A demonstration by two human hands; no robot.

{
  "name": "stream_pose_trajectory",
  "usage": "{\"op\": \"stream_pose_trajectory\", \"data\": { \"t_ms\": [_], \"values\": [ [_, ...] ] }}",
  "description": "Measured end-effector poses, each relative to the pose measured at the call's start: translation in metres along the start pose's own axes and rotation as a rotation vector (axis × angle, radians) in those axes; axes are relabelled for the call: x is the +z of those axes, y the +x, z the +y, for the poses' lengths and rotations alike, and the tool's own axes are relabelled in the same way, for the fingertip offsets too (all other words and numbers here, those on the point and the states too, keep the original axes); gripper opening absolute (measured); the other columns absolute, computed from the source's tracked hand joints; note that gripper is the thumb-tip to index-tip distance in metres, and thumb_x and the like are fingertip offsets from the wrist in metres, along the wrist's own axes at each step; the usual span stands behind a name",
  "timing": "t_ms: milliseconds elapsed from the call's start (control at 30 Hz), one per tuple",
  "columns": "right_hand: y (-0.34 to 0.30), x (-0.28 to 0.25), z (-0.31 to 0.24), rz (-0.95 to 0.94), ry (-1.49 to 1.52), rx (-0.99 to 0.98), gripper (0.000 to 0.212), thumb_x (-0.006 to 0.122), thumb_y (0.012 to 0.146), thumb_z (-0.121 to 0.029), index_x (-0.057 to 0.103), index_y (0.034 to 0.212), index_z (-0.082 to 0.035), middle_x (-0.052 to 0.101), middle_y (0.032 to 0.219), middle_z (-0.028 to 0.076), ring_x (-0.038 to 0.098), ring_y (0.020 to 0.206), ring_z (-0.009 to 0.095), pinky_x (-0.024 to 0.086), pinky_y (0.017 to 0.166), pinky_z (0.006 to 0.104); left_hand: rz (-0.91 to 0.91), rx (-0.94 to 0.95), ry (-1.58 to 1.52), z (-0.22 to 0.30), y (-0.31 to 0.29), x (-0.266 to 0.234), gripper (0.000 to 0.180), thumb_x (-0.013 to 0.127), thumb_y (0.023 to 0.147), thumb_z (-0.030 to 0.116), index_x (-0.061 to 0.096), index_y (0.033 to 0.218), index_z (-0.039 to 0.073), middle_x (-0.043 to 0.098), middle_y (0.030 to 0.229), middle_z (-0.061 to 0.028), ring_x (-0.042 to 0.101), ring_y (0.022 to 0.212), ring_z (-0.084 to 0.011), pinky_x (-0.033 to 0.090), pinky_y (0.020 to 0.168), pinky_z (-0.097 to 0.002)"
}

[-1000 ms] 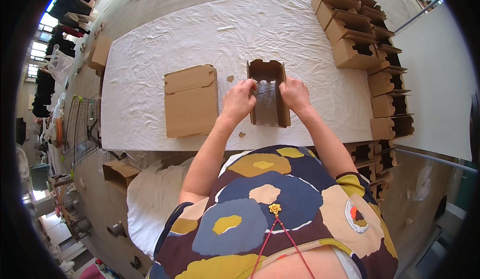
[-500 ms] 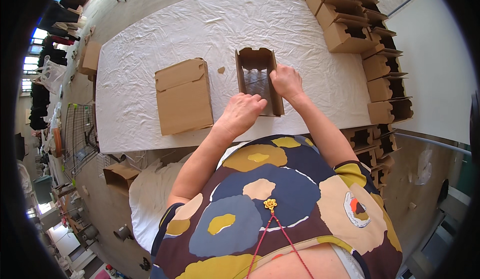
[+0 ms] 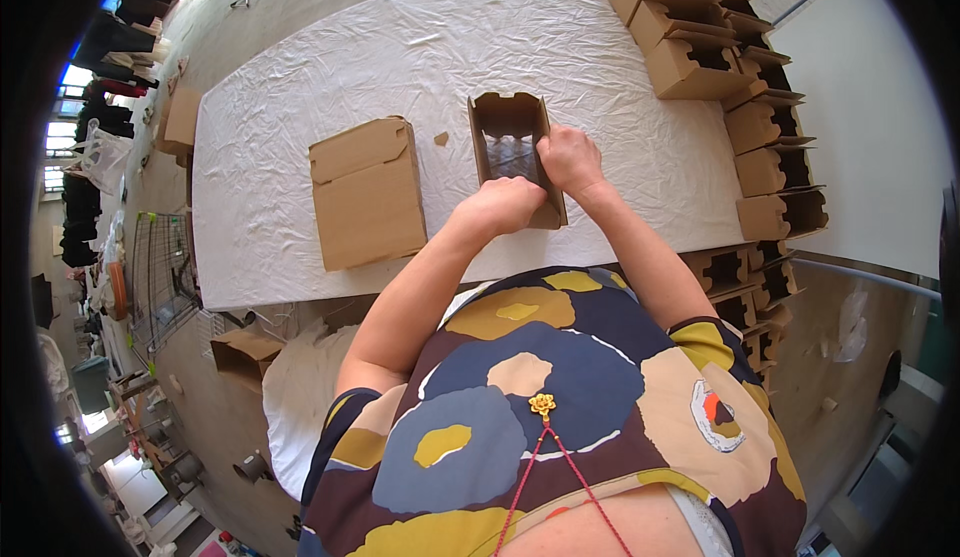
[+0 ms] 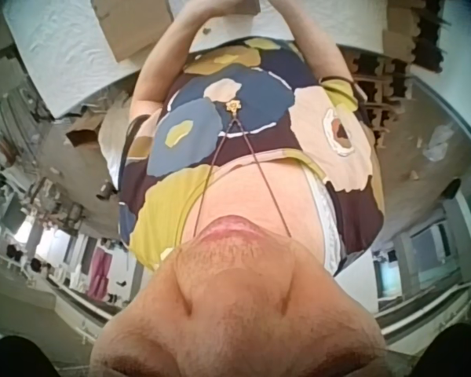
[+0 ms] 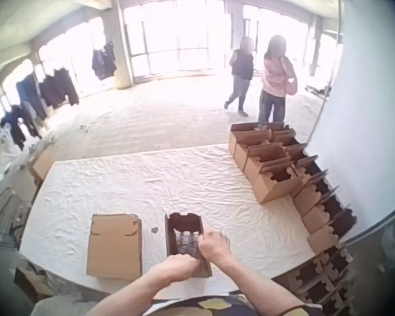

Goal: The person takes flat cardboard sheets and folds them by hand into three-dimensional boxes, repeating the process with multiple sheets and placing the completed boxes to the side on the table.

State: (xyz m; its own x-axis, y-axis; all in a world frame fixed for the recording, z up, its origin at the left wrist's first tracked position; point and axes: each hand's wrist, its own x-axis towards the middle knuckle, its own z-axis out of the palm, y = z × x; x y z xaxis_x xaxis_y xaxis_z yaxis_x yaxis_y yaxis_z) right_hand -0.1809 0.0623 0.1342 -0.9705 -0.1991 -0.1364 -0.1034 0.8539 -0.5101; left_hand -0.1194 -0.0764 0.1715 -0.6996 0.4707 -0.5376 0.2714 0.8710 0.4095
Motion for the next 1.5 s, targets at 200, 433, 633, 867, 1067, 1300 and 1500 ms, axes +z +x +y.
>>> {"op": "stream_pose_trajectory", "data": {
  "t_ms": [200,433,633,867,1067,1300,1500],
  "values": [
    [0.0,0.001,0.002,0.005,0.018,-0.003,0.031,0.053,0.088,-0.025,0.07,0.093,0.001,0.07,0.097,0.026,0.069,0.091,0.045,0.055,0.082,0.0537,0.088,-0.072,0.092,-0.001,0.015,0.011,0.024,0.055,0.087,0.006,0.066,0.108,0.011,0.068,0.114,-0.0088,0.065,0.107,-0.0325,0.056,0.082,-0.0453],
    [0.003,0.004,0.004,0.002,0.033,-0.008,0.03,0.053,0.088,-0.024,0.069,0.092,0.001,0.07,0.098,0.027,0.069,0.091,0.045,0.055,0.082,0.0537,0.252,0.011,0.201,-0.005,0.015,0.023,0.024,0.06,0.083,0.007,0.068,0.106,0.011,0.062,0.113,-0.0063,0.061,0.107,-0.0297,0.057,0.083,-0.0425],
    [0.005,0.001,0.011,-0.03,0.125,-0.003,0.036,0.053,0.086,-0.022,0.064,0.113,-0.001,0.07,0.103,0.027,0.067,0.096,0.046,0.053,0.087,0.0532,0.49,-0.003,-0.051,0.031,-0.006,0.037,0.041,0.075,0.075,0.01,0.057,0.111,0.002,0.056,0.112,-0.0133,0.061,0.106,-0.0335,0.053,0.085,-0.0447],
    [-0.006,-0.007,0.005,0.041,0.314,-0.003,0.063,0.057,0.081,-0.014,0.043,0.141,-0.001,0.069,0.092,0.03,0.067,0.088,0.048,0.054,0.082,0.0515,0.655,-0.116,-0.132,0.042,-0.024,0.049,0.056,0.08,0.075,0.024,0.054,0.12,0.004,0.06,0.105,-0.0118,0.062,0.098,-0.0309,0.054,0.08,-0.0434],
    [-0.016,-0.025,0.014,-0.037,0.752,0.177,0.075,0.072,0.085,-0.046,0.047,0.137,0.002,0.069,0.077,0.015,0.072,0.076,0.029,0.056,0.071,0.0449,0.897,-0.054,-0.022,0.007,-0.048,0.046,0.04,0.059,0.082,0.001,0.064,0.121,0.009,0.067,0.096,-0.0086,0.064,0.087,-0.0288,0.055,0.075,-0.0405],
    [0.01,-0.025,0.05,0.004,0.282,0.024,0.051,0.073,0.083,-0.044,0.07,0.115,-0.005,0.072,0.084,0.011,0.069,0.082,0.026,0.053,0.076,0.0407,0.835,-0.06,-0.131,-0.037,-0.075,0.048,0.026,0.062,0.088,0.003,0.071,0.109,0.014,0.069,0.096,-0.0058,0.065,0.092,-0.0273,0.054,0.077,-0.0394],
    [0.012,-0.009,0.033,0.071,0.212,-0.131,0.03,0.051,0.089,-0.025,0.071,0.09,-0.002,0.068,0.093,0.023,0.064,0.088,0.044,0.052,0.08,0.0504,0.773,-0.07,-0.325,-0.058,-0.071,0.038,0.014,0.065,0.092,0.018,0.07,0.104,0.012,0.07,0.094,-0.0074,0.067,0.087,-0.0285,0.053,0.074,-0.0396]
  ]
}}
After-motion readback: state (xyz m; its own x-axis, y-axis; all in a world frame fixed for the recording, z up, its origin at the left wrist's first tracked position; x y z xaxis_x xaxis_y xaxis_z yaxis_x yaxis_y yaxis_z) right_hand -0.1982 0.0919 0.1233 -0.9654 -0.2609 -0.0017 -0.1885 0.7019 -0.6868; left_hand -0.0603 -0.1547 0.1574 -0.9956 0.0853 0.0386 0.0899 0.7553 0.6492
